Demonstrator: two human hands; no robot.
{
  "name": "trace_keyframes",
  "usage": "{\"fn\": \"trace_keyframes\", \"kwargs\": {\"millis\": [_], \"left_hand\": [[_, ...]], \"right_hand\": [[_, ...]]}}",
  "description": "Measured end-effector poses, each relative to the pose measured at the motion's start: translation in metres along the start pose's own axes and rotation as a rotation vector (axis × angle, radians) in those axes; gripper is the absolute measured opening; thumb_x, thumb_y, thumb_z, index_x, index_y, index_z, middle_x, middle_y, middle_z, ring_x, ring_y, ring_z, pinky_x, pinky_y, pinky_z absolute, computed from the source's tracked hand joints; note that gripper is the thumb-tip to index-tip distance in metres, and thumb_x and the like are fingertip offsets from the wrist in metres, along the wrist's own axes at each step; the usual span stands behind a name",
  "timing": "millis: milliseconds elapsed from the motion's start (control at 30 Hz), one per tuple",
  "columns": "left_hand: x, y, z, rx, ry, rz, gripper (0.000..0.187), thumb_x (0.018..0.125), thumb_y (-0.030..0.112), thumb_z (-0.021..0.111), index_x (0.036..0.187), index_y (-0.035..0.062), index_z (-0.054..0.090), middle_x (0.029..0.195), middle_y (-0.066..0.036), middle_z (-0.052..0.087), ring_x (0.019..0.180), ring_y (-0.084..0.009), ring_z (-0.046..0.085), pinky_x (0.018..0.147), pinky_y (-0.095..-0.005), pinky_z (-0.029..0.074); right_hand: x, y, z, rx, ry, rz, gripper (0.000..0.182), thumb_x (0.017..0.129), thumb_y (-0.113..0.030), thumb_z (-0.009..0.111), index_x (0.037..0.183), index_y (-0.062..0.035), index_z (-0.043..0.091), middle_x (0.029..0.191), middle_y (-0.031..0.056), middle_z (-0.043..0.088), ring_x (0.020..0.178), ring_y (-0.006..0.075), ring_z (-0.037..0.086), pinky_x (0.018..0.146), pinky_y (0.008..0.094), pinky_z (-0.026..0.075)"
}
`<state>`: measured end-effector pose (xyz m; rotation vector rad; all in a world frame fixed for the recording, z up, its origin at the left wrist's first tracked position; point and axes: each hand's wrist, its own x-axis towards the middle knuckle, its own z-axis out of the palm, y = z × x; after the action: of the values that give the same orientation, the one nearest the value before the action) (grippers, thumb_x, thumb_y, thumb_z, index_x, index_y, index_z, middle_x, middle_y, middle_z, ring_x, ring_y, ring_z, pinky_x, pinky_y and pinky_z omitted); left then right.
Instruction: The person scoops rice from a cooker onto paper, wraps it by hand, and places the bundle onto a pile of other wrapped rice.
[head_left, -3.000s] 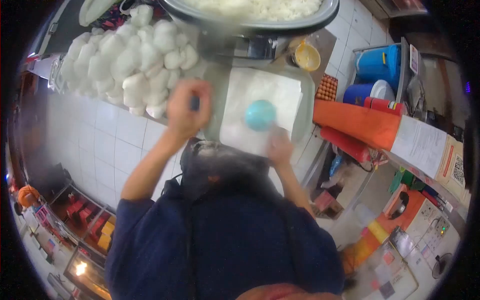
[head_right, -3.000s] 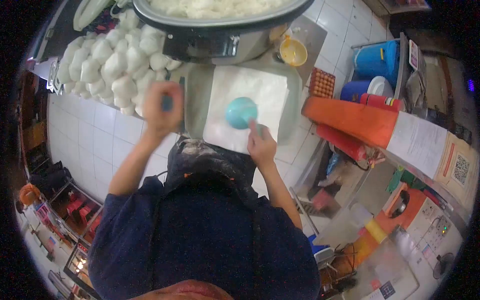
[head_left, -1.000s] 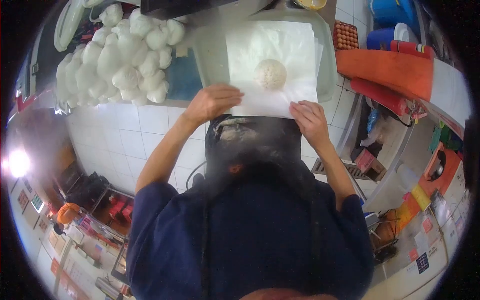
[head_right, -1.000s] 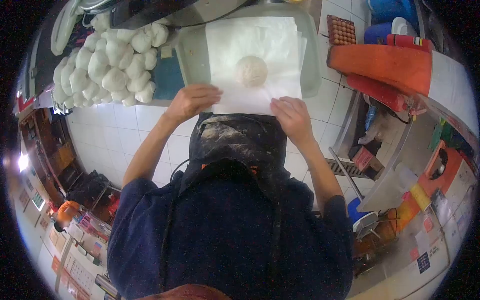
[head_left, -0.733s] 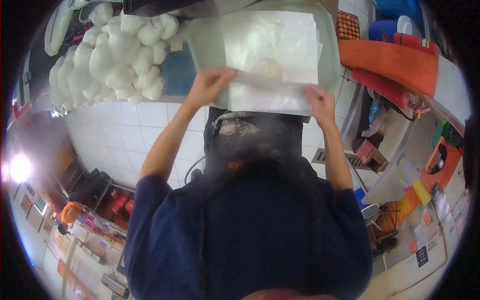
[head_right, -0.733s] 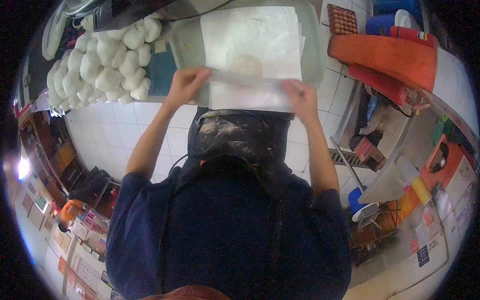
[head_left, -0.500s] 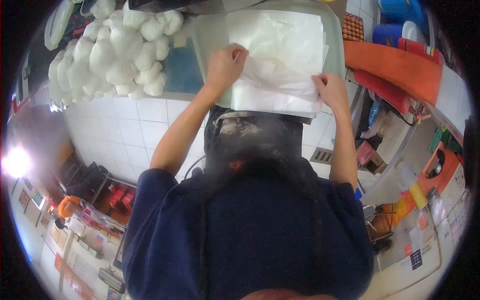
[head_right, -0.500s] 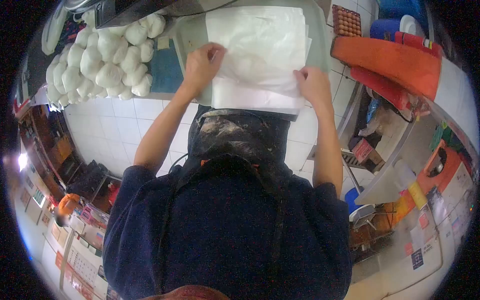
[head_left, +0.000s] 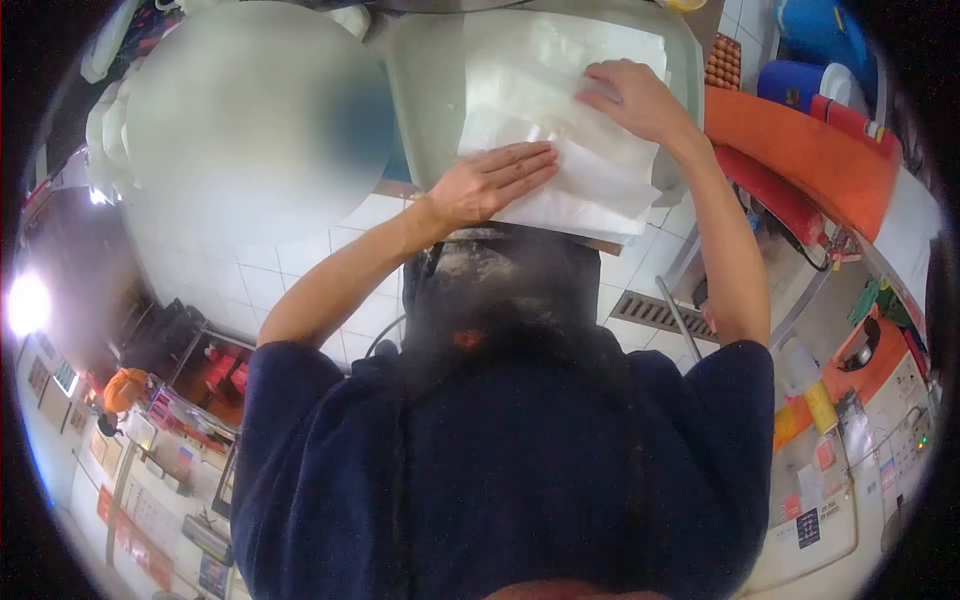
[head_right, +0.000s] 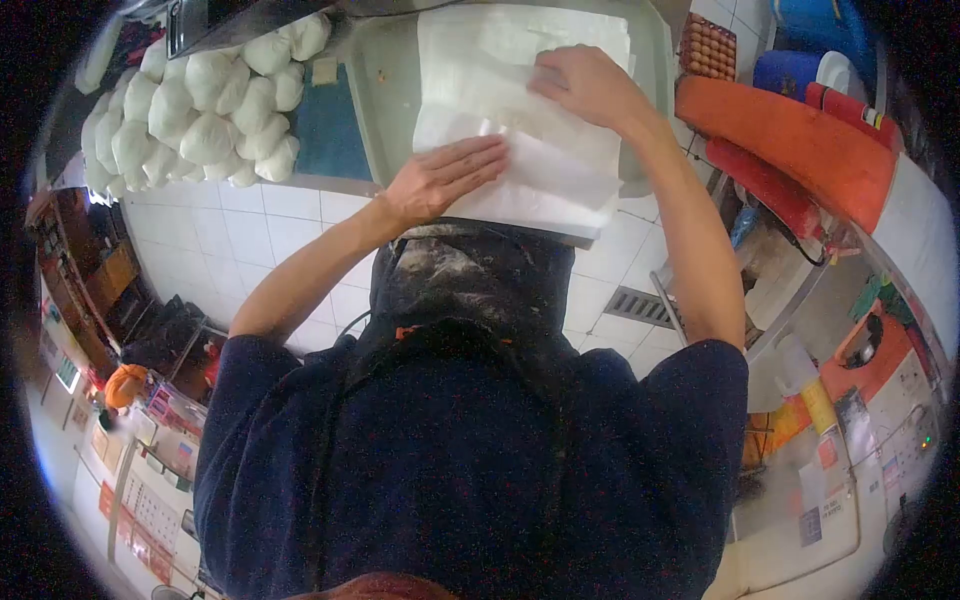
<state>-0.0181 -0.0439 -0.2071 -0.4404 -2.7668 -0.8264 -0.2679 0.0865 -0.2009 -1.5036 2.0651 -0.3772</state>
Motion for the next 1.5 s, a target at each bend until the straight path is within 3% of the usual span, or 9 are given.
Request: {"fn": "trace_keyframes", "kwargs": {"millis": [167, 233, 733, 933, 1000, 1100, 1200, 1400, 1500], "left_hand": [[0.008, 0.000, 0.010, 0.042, 0.039, -0.050, 0.043, 0.084, 0.013, 0.058, 0.126, 0.0052, 0.059, 0.129, -0.008, 0.060, 0.124, -0.0227, 0.054, 0.105, -0.0324, 0.046], [0.006, -0.006, 0.013, 0.055, -0.042, -0.018, 0.035, 0.087, 0.016, 0.058, 0.120, 0.0063, 0.062, 0.123, -0.007, 0.063, 0.115, -0.0220, 0.060, 0.097, -0.0313, 0.051], [-0.030, -0.060, -0.008, 0.028, 0.006, 0.164, 0.024, 0.081, 0.010, 0.066, 0.104, 0.0084, 0.071, 0.104, -0.009, 0.071, 0.088, -0.0245, 0.069, 0.075, -0.0357, 0.058], [0.035, -0.058, -0.029, -0.380, -0.533, -0.761, 0.023, 0.074, 0.016, 0.072, 0.096, 0.0091, 0.071, 0.092, -0.010, 0.070, 0.083, -0.0294, 0.066, 0.072, -0.0394, 0.053], [0.056, -0.060, -0.025, -0.266, -0.430, -0.745, 0.025, 0.070, 0.021, 0.076, 0.089, 0.0069, 0.069, 0.085, -0.011, 0.068, 0.081, -0.0328, 0.063, 0.072, -0.0406, 0.050], [0.064, -0.076, -0.019, -0.122, -0.225, -0.245, 0.020, 0.066, 0.011, 0.079, 0.080, 0.0030, 0.067, 0.074, -0.008, 0.065, 0.065, -0.0240, 0.063, 0.063, -0.0351, 0.050], [0.049, -0.065, -0.025, -0.289, -0.358, -0.497, 0.015, 0.069, 0.010, 0.077, 0.080, 0.0039, 0.068, 0.076, -0.010, 0.065, 0.066, -0.0263, 0.063, 0.063, -0.0353, 0.050], [0.008, 0.005, 0.001, -0.117, 0.111, -0.620, 0.004, 0.078, 0.006, 0.071, 0.082, 0.0055, 0.072, 0.076, -0.011, 0.066, 0.065, -0.0273, 0.064, 0.060, -0.0363, 0.052], [0.019, -0.013, -0.012, -0.269, -0.044, -0.744, 0.008, 0.078, 0.005, 0.071, 0.086, 0.0054, 0.072, 0.079, -0.011, 0.067, 0.066, -0.0294, 0.065, 0.062, -0.0379, 0.053]], "right_hand": [[-0.037, -0.081, -0.023, -0.279, -0.356, 0.178, 0.030, 0.088, -0.012, 0.052, 0.113, 0.0015, 0.061, 0.112, 0.0182, 0.064, 0.103, 0.0320, 0.062, 0.084, 0.0408, 0.050], [-0.068, -0.088, 0.021, -0.266, 0.239, -0.181, 0.034, 0.086, -0.005, 0.048, 0.117, 0.0011, 0.061, 0.116, 0.0166, 0.065, 0.113, 0.0296, 0.061, 0.089, 0.0391, 0.051], [-0.125, -0.066, 0.109, -0.062, 0.668, 0.081, 0.020, 0.086, -0.013, 0.064, 0.100, -0.0010, 0.070, 0.102, 0.0120, 0.069, 0.102, 0.0278, 0.065, 0.084, 0.0379, 0.054], [-0.068, -0.060, 0.067, 0.488, 0.113, 0.642, 0.015, 0.078, -0.017, 0.070, 0.087, -0.0046, 0.069, 0.089, 0.0122, 0.069, 0.086, 0.0296, 0.065, 0.071, 0.0394, 0.050], [-0.044, -0.055, 0.067, -0.165, 0.648, 0.275, 0.016, 0.073, -0.016, 0.072, 0.081, -0.0048, 0.064, 0.080, 0.0122, 0.065, 0.084, 0.0313, 0.063, 0.071, 0.0413, 0.050], [-0.037, -0.036, 0.050, -0.047, 0.146, 0.203, 0.009, 0.077, -0.012, 0.062, 0.084, -0.0056, 0.061, 0.083, 0.0125, 0.061, 0.085, 0.0318, 0.063, 0.075, 0.0450, 0.050], [-0.049, -0.041, 0.049, 0.155, 0.032, 0.319, 0.019, 0.073, -0.016, 0.069, 0.085, -0.0073, 0.058, 0.082, 0.0124, 0.058, 0.076, 0.0329, 0.059, 0.070, 0.0438, 0.047], [-0.091, -0.097, 0.105, 0.041, 0.633, 0.303, 0.024, 0.083, -0.005, 0.060, 0.106, -0.0034, 0.064, 0.098, 0.0105, 0.059, 0.089, 0.0279, 0.059, 0.074, 0.0366, 0.050], [-0.073, -0.076, 0.070, 0.322, 0.242, 0.512, 0.026, 0.077, -0.004, 0.065, 0.103, -0.0014, 0.065, 0.103, 0.0145, 0.061, 0.098, 0.0302, 0.059, 0.077, 0.0351, 0.051]]}}
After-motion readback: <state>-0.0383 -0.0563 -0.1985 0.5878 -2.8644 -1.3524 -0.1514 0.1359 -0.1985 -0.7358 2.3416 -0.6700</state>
